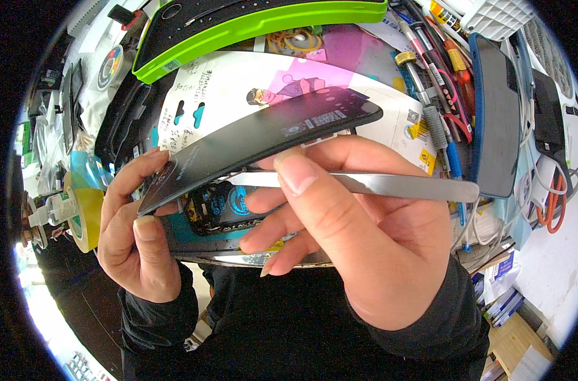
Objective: The person removes a battery from a disassembled smartphone, then installs a new battery into the same device. They use tweezers and a screwdriver to connect the battery and secure internal components. The back cover is aligned and placed back onto the phone.
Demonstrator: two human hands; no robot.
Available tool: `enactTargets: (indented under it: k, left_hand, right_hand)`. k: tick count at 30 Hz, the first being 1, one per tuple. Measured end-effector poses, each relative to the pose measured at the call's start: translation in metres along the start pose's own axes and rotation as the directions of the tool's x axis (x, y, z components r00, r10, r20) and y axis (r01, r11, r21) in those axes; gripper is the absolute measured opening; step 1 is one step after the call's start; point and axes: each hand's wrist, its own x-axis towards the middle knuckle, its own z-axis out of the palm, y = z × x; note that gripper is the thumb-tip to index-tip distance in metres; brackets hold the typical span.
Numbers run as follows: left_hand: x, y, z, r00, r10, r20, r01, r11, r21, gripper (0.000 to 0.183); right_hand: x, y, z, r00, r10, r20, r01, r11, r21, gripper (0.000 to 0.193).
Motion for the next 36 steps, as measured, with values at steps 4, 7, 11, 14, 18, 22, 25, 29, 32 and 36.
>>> enactTargets:
  k: [4,7,11,14,18,22,25,29,32,36]
  left_hand:
    - [-0.001,0.002,-0.005,0.999,-0.029,0.034,0.029,0.999,0.013,0.052]
    - [-0.003,0.004,-0.006,0.998,-0.058,0.027,0.057,0.998,0.022,0.05]
    - [-0.006,-0.002,-0.016,0.998,0.001,0.055,-0.005,0.997,0.074,0.044]
    - [-0.013,-0.005,-0.017,0.998,0.021,0.066,-0.024,0.999,0.042,0.036]
    - [-0.018,-0.002,-0.012,0.997,-0.007,0.072,-0.001,0.995,0.101,0.043]
    - [-0.018,-0.003,-0.008,0.998,0.008,0.06,-0.016,0.992,0.129,0.042]
    - [-0.012,0.0,-0.008,0.997,0.004,0.077,-0.016,0.989,0.15,0.038]
    - [-0.009,0.004,-0.008,0.997,-0.02,0.077,0.009,0.99,0.143,0.028]
    - [-0.008,0.006,-0.008,0.996,-0.036,0.08,0.024,0.989,0.146,0.024]
    - [-0.009,0.005,-0.008,0.996,-0.019,0.085,0.008,0.992,0.127,0.026]
  right_hand:
    - [0.001,0.002,-0.004,0.999,0.001,0.042,-0.002,1.0,0.024,0.037]
    - [0.002,0.001,-0.006,0.998,-0.008,0.068,0.008,1.0,0.012,0.038]
    - [0.005,0.001,-0.007,0.994,-0.033,0.101,0.036,0.999,-0.022,0.037]
    - [0.006,0.002,-0.007,0.993,-0.038,0.113,0.042,0.998,-0.038,0.037]
    - [0.004,-0.003,-0.009,0.995,-0.011,0.103,0.015,0.999,-0.041,0.037]
    - [0.004,-0.001,-0.008,0.995,0.005,0.101,-0.003,1.0,-0.023,0.037]
    - [0.004,0.002,-0.007,0.995,-0.018,0.096,0.021,0.999,-0.03,0.036]
    - [0.005,0.003,-0.007,0.995,-0.031,0.097,0.036,0.998,-0.045,0.037]
    - [0.005,0.002,-0.007,0.995,-0.031,0.096,0.037,0.998,-0.055,0.037]
    - [0.003,0.002,-0.007,0.996,-0.035,0.082,0.04,0.997,-0.06,0.038]
